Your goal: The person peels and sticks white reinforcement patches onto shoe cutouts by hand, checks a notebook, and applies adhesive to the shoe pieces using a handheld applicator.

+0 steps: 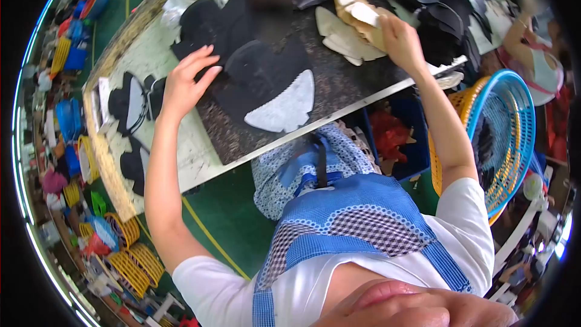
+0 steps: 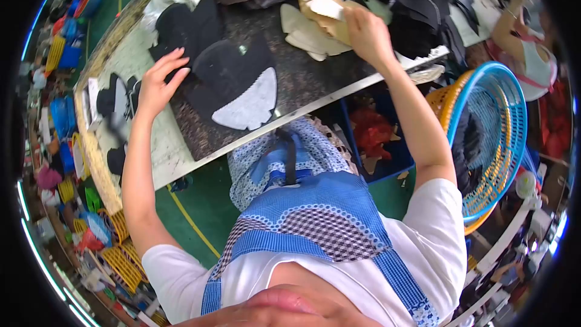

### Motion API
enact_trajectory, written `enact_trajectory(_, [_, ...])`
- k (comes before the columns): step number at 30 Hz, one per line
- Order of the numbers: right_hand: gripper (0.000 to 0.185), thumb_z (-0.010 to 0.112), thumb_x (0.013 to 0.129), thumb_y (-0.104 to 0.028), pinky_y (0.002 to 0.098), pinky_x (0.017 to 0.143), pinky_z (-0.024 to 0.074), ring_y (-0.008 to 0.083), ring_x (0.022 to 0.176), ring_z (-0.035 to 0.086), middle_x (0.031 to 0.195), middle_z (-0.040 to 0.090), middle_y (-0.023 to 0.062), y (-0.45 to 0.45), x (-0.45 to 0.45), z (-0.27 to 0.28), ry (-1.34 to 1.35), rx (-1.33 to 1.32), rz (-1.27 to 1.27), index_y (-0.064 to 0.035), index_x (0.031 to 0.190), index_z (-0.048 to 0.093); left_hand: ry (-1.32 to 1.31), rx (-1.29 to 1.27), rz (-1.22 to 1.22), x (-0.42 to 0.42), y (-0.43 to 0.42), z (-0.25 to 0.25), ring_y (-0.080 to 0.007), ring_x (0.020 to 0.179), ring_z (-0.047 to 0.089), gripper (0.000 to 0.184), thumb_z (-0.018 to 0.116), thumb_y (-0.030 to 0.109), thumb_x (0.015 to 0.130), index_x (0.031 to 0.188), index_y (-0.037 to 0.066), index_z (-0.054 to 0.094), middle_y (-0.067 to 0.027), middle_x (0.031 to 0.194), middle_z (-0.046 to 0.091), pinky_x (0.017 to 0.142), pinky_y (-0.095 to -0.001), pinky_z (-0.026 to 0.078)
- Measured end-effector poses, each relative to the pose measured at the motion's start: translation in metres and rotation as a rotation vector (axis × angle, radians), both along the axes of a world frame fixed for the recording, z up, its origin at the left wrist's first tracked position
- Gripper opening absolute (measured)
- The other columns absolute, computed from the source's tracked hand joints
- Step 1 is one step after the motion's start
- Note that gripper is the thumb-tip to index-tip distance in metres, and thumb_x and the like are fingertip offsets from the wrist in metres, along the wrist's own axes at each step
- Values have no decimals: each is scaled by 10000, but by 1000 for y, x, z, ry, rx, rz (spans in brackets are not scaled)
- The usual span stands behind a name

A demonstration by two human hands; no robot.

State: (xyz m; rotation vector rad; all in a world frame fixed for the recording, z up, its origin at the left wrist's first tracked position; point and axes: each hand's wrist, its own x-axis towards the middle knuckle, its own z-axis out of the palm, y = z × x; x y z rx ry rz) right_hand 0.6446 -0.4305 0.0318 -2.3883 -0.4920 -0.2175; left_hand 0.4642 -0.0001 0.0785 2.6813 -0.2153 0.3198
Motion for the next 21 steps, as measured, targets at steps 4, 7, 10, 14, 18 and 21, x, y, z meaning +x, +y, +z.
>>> enact_trajectory(4, [405, 508, 1036, -362, 482, 728, 478, 426, 781, 611, 803, 632, 241, -3, -4, -1, 80, 47, 38, 11, 902, 592, 261, -710, 205, 3, 4, -9, -189, 1157, 658, 150, 745, 97, 887, 1015, 24, 773, -104, 1172, 739, 1038, -331, 461])
enact_trajectory(7, [416, 508, 1043, -367, 422, 721, 475, 291, 723, 582, 768, 602, 189, -9, -4, 3, 230, 121, 104, 24, 919, 580, 162, -1079, 438, 7, 8, 8, -117, 1019, 637, 207, 735, 106, 909, 1090, 7, 724, -60, 1063, 725, 980, -272, 447])
enact_trajectory(10, [408, 512, 1048, -358, 365, 727, 468, 185, 749, 530, 773, 576, 141, -14, -4, 1, 255, 276, 136, 32, 950, 585, -226, -758, 396, -13, -35, 34, -121, 920, 637, 288, 724, 201, 945, 1145, 5, 657, -17, 1009, 693, 848, -275, 483])
enact_trajectory(14, [364, 535, 1045, -323, 342, 693, 467, 159, 735, 532, 752, 571, 125, -13, -6, -5, 220, 418, 72, 24, 968, 612, 162, -156, 5, -47, -133, 26, -184, 969, 692, 339, 753, 236, 920, 1180, 41, 656, -93, 1052, 732, 857, -327, 532])
enact_trajectory(18, [264, 606, 1005, -254, 349, 560, 455, 267, 568, 559, 662, 564, 148, -9, -29, 33, -128, 301, 8, -7, 913, 618, 413, -398, 67, -28, -159, 34, -208, 1067, 703, 399, 772, 231, 905, 1228, 37, 641, -129, 1130, 749, 934, -362, 533])
enact_trajectory(21, [160, 646, 969, -147, 350, 559, 462, 305, 597, 592, 703, 588, 160, 6, -56, 56, -254, 324, 151, -10, 891, 625, 14, -923, 27, 13, -199, 41, -207, 931, 725, 380, 761, 268, 924, 1167, 3, 637, -105, 941, 755, 837, -326, 561])
